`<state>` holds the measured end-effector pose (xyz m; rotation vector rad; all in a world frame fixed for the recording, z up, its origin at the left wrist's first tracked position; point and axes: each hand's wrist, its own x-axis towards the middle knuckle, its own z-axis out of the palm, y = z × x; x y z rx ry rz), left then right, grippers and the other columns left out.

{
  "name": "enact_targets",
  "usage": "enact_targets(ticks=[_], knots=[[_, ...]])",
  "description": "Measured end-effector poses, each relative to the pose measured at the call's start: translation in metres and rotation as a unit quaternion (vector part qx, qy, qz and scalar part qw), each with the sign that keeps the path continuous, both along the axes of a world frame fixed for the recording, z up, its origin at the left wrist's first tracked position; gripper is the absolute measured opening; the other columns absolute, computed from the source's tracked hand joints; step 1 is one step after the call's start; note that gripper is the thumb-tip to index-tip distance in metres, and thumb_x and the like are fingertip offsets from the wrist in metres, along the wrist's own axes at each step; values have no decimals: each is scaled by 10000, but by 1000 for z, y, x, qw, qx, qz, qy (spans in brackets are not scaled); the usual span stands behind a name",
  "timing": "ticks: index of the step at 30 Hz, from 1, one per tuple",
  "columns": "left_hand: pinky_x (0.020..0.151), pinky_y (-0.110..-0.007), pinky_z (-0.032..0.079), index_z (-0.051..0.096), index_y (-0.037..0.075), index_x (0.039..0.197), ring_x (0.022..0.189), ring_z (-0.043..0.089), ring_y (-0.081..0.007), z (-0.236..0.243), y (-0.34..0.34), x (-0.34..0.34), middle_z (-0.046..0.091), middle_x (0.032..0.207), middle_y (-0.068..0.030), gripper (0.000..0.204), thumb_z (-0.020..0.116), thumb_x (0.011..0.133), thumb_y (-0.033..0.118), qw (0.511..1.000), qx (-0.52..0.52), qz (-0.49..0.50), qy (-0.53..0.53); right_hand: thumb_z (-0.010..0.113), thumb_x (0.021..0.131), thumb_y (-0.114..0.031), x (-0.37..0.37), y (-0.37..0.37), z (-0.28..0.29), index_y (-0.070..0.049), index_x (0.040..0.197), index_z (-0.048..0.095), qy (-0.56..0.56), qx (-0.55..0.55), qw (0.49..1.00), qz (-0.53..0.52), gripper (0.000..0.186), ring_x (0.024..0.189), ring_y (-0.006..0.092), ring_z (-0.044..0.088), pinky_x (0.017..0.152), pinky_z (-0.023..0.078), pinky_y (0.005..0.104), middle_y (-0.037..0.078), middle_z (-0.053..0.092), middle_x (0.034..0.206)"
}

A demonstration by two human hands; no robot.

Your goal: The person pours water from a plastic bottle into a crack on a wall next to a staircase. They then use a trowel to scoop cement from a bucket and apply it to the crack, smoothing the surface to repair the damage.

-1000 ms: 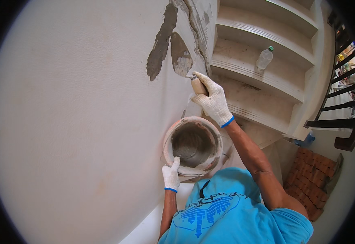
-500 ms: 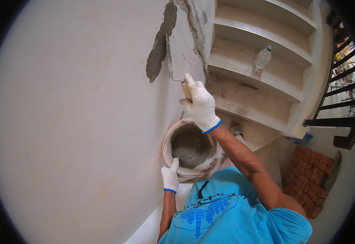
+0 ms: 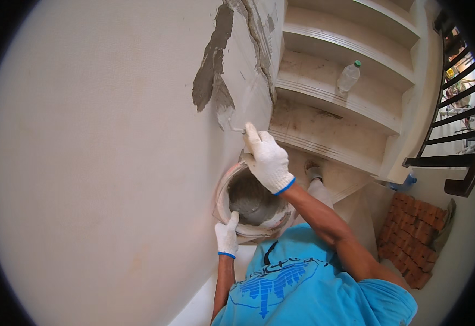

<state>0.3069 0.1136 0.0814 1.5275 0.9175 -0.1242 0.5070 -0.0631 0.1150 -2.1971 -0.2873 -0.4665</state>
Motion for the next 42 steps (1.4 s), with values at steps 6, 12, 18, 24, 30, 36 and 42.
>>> enact_targets(ticks=[6,12,18,24,30,36,42], knots=[[632,-303,415,709,-43,898,730,492,-82,-15,3,-8,585,810,36,381,825,956,316,999,-19,38,-14,821,739,-96,29,-16,1,-92,1558,499,-62,51,996,-37,880,940,367,683,741,576,460,146,631,1054],[614,-304,409,712,-27,848,711,495,-80,-17,10,-14,595,795,35,366,817,965,303,999,-29,30,2,864,728,-89,72,-15,1,-137,1559,515,-71,40,996,-24,902,959,376,689,776,576,454,141,653,1104],[597,-302,394,704,-23,809,693,481,-77,-28,16,-19,591,780,40,383,810,972,307,1000,-18,19,6,837,750,-112,57,-18,-15,-152,1524,545,-90,5,996,17,829,946,350,687,732,579,463,122,642,1073],[615,-307,416,722,-51,848,707,497,-80,-17,11,-15,600,789,33,388,804,979,305,1000,1,14,-18,809,778,-115,18,-39,-24,-148,1516,556,-52,4,995,85,781,946,352,685,739,580,459,123,649,1081],[610,-309,407,723,-42,849,706,493,-77,-11,9,-11,593,788,39,381,806,976,306,1000,-11,19,-15,824,770,-124,21,-30,-33,-129,1521,540,-45,58,997,27,803,951,369,685,752,575,467,128,655,1100],[573,-321,347,678,12,769,675,445,-65,-24,15,-16,542,741,61,389,812,966,318,1000,-7,24,-6,845,760,-133,30,6,-29,-105,1548,501,-58,37,998,-10,859,966,359,678,740,570,472,129,646,1092],[563,-327,320,649,36,726,663,430,-66,-23,13,-14,523,722,63,404,815,960,321,1000,-3,15,-13,877,754,-154,15,39,-44,-66,1573,478,-25,15,1000,-2,916,996,376,670,769,578,458,145,649,1102]])
